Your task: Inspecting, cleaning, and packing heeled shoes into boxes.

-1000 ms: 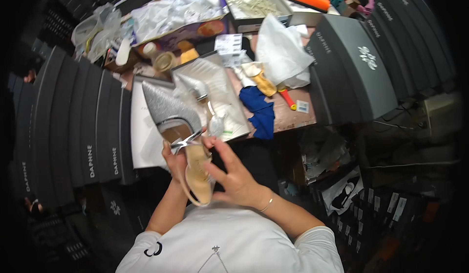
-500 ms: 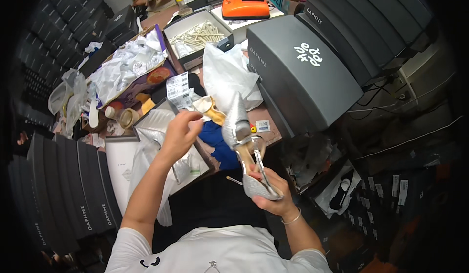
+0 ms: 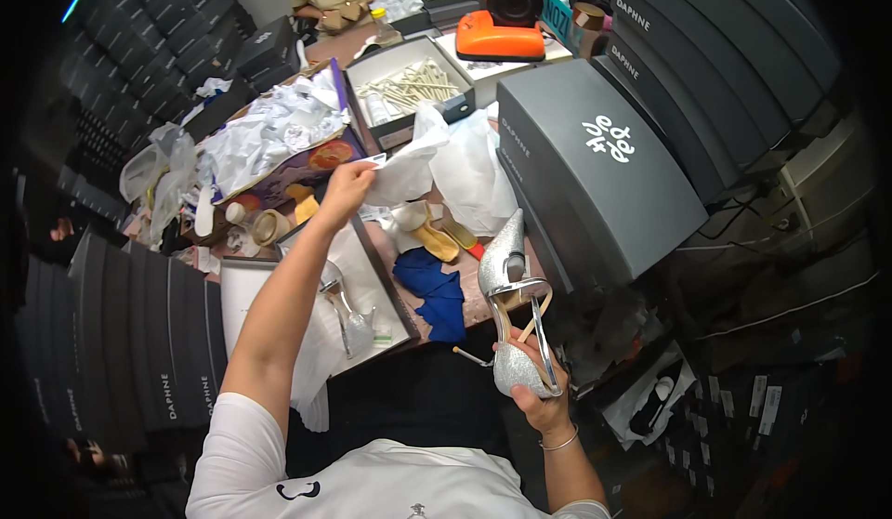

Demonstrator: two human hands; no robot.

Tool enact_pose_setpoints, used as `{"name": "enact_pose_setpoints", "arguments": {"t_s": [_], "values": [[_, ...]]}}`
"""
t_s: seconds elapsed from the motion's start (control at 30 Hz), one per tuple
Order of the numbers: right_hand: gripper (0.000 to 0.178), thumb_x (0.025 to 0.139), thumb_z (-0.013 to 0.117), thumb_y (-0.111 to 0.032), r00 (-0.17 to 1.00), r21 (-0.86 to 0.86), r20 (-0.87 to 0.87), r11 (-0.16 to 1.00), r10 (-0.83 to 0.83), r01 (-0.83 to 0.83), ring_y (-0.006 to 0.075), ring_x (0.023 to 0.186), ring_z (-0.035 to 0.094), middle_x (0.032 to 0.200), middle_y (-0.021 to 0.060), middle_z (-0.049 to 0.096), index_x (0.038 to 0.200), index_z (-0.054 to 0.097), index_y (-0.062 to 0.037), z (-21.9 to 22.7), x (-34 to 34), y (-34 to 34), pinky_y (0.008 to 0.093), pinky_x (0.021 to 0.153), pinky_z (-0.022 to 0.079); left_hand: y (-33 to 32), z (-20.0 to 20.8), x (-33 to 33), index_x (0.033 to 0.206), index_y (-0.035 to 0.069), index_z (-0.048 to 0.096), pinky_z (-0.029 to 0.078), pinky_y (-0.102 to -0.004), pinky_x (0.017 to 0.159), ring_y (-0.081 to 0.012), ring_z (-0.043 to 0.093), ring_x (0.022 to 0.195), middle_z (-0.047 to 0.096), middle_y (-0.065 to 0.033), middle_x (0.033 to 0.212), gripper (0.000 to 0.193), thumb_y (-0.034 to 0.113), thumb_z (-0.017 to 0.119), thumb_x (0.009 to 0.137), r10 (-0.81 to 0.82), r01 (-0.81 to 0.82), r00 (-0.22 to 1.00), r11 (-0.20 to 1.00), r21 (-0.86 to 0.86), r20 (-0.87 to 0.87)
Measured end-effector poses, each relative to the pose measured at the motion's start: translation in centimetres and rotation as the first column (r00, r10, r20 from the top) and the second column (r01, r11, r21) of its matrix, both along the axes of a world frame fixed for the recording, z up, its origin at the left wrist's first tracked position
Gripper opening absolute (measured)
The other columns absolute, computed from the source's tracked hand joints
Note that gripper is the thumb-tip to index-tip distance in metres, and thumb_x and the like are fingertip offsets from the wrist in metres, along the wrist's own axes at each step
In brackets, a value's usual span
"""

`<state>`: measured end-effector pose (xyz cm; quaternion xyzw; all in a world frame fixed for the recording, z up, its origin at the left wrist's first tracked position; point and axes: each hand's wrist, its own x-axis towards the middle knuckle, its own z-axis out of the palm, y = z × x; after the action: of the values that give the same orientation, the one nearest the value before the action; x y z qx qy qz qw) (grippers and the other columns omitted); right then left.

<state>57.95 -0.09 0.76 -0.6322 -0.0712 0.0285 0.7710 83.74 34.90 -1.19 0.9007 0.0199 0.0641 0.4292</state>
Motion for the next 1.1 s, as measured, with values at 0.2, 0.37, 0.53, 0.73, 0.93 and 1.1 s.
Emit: {"name": "enact_pose_setpoints", "arguments": {"t_s": [0.2, 0.37, 0.53, 0.73, 0.93, 1.1], "values": [[0.072, 0.076, 0.067, -0.045, 0.931, -0.256, 0.31, 0.96, 0.191, -0.112, 0.0338, 0.107, 0.062, 0.126, 0.0208, 0.052, 0.119, 0.057, 0.0118, 0.6, -0.8, -0.2, 0.0413, 0.092, 0.05, 3.3, 15.9, -7.1, 0.086, 0.007, 0.069, 0.047, -0.0377, 0.074, -0.0292, 0.061, 0.08, 0.064, -0.0106, 0.082, 0.011, 0.006, 0.062, 0.077, -0.214, -0.322, 0.621, 0.808, 0.494, 0.754], [0.065, 0.075, 0.066, -0.037, 0.987, 0.106, 0.098, 0.984, 0.13, -0.141, 0.0306, 0.108, 0.061, 0.124, 0.0215, 0.055, 0.118, 0.058, 0.0099, 3.3, -3.4, 2.2, 0.0382, 0.092, 0.05, 2.6, 8.4, -16.4, 0.067, 0.006, 0.065, 0.048, -0.0432, 0.063, -0.0329, 0.062, 0.069, 0.063, -0.0133, 0.069, 0.02, 0.023, 0.069, 0.077, -0.427, 0.368, 0.896, 0.566, 0.738, -0.12], [0.08, 0.071, 0.068, -0.046, 0.949, 0.18, -0.007, 0.934, 0.315, -0.309, 0.0361, 0.101, 0.065, 0.12, 0.024, 0.057, 0.121, 0.053, 0.0147, 4.9, -4.6, 2.0, 0.0407, 0.087, 0.053, 5.9, 2.5, -21.5, 0.08, 0.0, 0.069, 0.046, -0.0413, 0.062, -0.0316, 0.06, 0.065, 0.061, -0.0184, 0.07, 0.028, 0.027, 0.065, 0.087, -0.167, 0.235, 0.939, 0.95, 0.205, -0.302], [0.077, 0.07, 0.068, -0.046, 0.787, 0.226, -0.172, 0.802, 0.592, -0.553, 0.0313, 0.096, 0.067, 0.106, 0.0236, 0.064, 0.12, 0.056, 0.0116, 7.8, -4.9, 4.6, 0.0373, 0.086, 0.053, 3.9, 4.0, -24.5, 0.087, 0.001, 0.069, 0.049, -0.0411, 0.071, -0.0322, 0.06, 0.075, 0.062, -0.0135, 0.08, 0.015, 0.013, 0.062, 0.08, 0.086, -0.197, 0.891, 0.958, 0.209, 0.445], [0.067, 0.077, 0.069, -0.039, 0.754, 0.319, -0.159, 0.756, 0.638, -0.572, 0.0282, 0.095, 0.067, 0.111, 0.0188, 0.064, 0.122, 0.055, 0.0086, 4.6, -1.4, 11.8, 0.0365, 0.085, 0.053, 2.9, 7.6, -29.4, 0.101, 0.004, 0.066, 0.048, -0.0358, 0.058, -0.0299, 0.06, 0.064, 0.059, -0.0108, 0.072, 0.028, -0.005, 0.064, 0.074, -0.16, 0.04, 0.822, 0.974, 0.225, 0.546], [0.042, 0.076, 0.074, -0.025, 0.715, -0.669, 0.384, 0.71, 0.584, -0.22, 0.0287, 0.093, 0.065, 0.115, 0.0151, 0.061, 0.11, 0.064, -0.002, 4.7, -2.5, 15.0, 0.0327, 0.081, 0.052, 4.8, 7.5, -30.2, 0.098, 0.001, 0.066, 0.05, -0.0363, 0.061, -0.0318, 0.063, 0.068, 0.063, -0.015, 0.078, 0.019, 0.001, 0.064, 0.08, 0.084, -0.133, 0.887, 0.988, 0.078, 0.453]]}}
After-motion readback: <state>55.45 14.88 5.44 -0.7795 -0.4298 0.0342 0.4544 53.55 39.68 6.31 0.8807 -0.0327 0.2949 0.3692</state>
